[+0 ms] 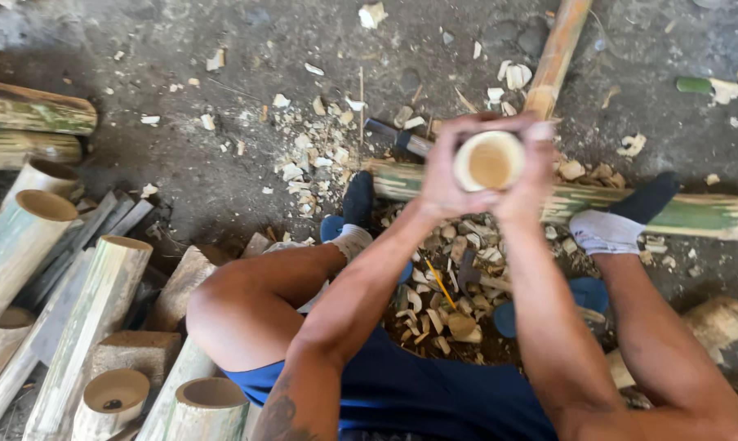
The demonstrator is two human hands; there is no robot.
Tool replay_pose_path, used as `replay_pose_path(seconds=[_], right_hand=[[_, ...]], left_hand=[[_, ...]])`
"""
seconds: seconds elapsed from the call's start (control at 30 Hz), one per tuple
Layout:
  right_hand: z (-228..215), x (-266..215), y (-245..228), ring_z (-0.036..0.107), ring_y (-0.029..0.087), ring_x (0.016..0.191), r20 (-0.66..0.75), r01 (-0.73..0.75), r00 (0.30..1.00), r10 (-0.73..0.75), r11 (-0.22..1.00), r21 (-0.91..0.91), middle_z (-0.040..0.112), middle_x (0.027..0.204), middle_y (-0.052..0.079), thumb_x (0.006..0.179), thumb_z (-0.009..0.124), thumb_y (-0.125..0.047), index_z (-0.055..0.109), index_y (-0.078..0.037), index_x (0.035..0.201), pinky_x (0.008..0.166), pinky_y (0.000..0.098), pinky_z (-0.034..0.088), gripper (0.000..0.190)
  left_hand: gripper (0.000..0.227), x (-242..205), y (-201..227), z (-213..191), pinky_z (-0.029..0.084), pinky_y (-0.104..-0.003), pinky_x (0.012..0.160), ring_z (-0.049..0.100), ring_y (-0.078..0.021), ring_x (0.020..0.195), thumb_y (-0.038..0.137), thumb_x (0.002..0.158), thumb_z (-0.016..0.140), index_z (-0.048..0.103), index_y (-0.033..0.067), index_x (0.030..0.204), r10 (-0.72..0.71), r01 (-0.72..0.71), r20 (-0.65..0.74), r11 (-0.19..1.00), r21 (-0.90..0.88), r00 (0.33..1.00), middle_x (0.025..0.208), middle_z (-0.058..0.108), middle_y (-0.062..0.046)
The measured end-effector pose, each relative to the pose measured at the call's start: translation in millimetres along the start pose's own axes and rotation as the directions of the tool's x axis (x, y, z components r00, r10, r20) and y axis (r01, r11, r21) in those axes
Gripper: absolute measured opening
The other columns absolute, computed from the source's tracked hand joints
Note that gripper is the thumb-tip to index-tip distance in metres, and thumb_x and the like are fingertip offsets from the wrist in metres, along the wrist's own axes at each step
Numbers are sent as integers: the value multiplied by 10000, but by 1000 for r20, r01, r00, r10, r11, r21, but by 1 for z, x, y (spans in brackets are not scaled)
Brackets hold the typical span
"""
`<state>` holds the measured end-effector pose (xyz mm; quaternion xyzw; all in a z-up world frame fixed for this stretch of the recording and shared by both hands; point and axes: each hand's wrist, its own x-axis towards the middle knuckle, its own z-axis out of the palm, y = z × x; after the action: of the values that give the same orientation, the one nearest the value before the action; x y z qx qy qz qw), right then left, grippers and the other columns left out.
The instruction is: The person sits on the ground and uses a chisel and hammer to carve a hole into a bamboo pole. They repeatedly strike the chisel to remove material, then inspect the hole and continue carving.
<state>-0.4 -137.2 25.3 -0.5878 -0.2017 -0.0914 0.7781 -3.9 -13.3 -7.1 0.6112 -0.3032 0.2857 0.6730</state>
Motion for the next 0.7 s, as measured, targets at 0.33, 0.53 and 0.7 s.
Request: replay_pose_path(seconds=[0.33, 0.53, 0.7], right_hand=[[-131, 30, -40, 683, 181, 975, -407, 22, 913, -29, 999, -23, 687, 1034, 57, 1106, 505, -466, 619, -76, 1087, 847, 324, 570, 408], [-94, 82, -71, 694, 188, 962, -243, 104, 949, -202, 925, -365, 709, 1001, 65, 1121, 412, -534, 614, -80, 1003, 889, 347, 555, 510], [-52, -34, -2, 641, 188, 1013, -149, -129, 986, 80, 924, -360, 647, 1053, 63, 1111, 501, -379, 570, -75, 1098, 922, 340, 525, 312]], left_hand=[[1035, 60, 54, 137, 566, -429, 1061, 611, -244, 1279, 725, 630, 825, 461, 185, 1434, -294, 214, 207, 917, 337, 933, 1430, 588, -65], [883, 55, 62, 97, 432, -539, 1191, 456, -344, 1413, 648, 943, 591, 300, 74, 1548, -344, 323, -347, 939, -120, 872, 1545, 394, -204], [854, -28, -11, 33, 642, -441, 776, 660, -334, 1071, 556, 927, 672, 336, 61, 1536, -801, 637, 333, 76, -767, 497, 1237, 593, -207]])
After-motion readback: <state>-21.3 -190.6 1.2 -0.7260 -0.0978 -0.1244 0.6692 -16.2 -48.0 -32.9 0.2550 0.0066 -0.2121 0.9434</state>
